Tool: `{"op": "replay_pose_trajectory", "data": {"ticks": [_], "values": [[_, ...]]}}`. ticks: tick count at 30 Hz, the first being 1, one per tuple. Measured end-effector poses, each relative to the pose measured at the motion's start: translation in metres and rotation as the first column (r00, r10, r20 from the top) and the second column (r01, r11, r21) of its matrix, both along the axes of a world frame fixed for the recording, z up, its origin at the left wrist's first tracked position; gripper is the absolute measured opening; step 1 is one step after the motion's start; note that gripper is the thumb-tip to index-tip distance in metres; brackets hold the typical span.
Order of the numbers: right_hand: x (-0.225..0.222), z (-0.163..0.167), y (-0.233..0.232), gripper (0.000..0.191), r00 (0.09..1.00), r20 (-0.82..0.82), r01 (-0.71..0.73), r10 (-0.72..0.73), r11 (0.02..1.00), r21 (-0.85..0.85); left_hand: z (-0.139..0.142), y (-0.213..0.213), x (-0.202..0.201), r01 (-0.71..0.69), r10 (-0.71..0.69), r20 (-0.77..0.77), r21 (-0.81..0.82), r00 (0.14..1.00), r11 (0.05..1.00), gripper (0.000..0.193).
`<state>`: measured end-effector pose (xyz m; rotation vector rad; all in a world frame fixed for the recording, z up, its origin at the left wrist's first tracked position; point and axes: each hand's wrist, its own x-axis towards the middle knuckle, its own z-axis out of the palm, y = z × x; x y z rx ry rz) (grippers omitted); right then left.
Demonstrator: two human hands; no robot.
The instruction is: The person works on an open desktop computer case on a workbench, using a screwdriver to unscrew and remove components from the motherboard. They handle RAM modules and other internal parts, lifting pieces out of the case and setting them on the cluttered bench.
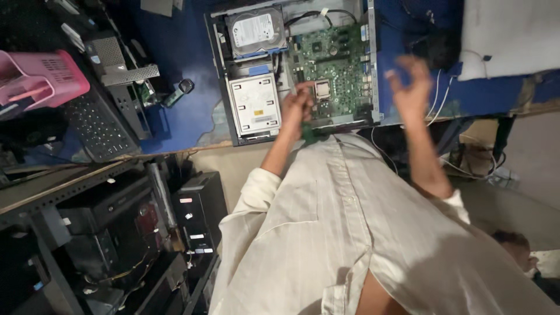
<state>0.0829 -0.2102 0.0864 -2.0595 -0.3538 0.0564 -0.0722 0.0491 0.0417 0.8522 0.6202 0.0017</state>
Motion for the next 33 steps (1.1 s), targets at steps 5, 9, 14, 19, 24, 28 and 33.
{"op": "replay_pose_trajectory", "data": {"ticks": [5, 9, 14, 19, 24, 28, 33], "values": [[0.074, -0.029, -0.078, 0.067, 0.971, 0.232, 0.065, 0.059, 0.868, -0.492, 0.009, 0.047, -0.010, -0.217, 0.212, -0.117, -0.034, 0.970, 0.976, 0.033], [0.103, -0.052, -0.098, 0.103, 0.948, 0.295, 0.119, 0.118, 0.727, -0.676, 0.013, 0.064, -0.014, -0.164, 0.195, -0.190, 0.164, 0.962, 0.973, 0.035], [0.107, -0.069, -0.084, 0.111, 1.000, 0.026, 0.017, -0.003, 0.822, -0.569, -0.012, 0.059, -0.018, -0.062, 0.101, -0.111, 0.308, 0.989, 0.949, 0.037], [0.100, -0.072, -0.073, 0.115, 0.990, 0.139, 0.077, 0.001, 0.830, -0.553, -0.042, 0.055, -0.008, -0.028, 0.093, -0.198, 0.307, 0.976, 0.951, 0.034], [0.084, -0.062, -0.041, 0.093, 0.918, 0.384, 0.115, 0.103, 0.855, -0.505, -0.052, 0.062, 0.000, 0.025, 0.029, -0.144, 0.360, 0.989, 0.932, 0.037], [0.070, -0.045, 0.033, 0.046, 0.938, 0.283, -0.124, 0.199, 0.958, -0.260, -0.053, 0.065, 0.003, 0.049, -0.008, -0.124, 0.334, 0.992, 0.941, 0.036], [0.102, 0.005, 0.153, 0.022, 0.862, 0.294, -0.405, 0.412, 0.910, -0.089, -0.049, 0.068, 0.006, 0.082, -0.040, -0.125, 0.349, 0.991, 0.934, 0.039]]}}
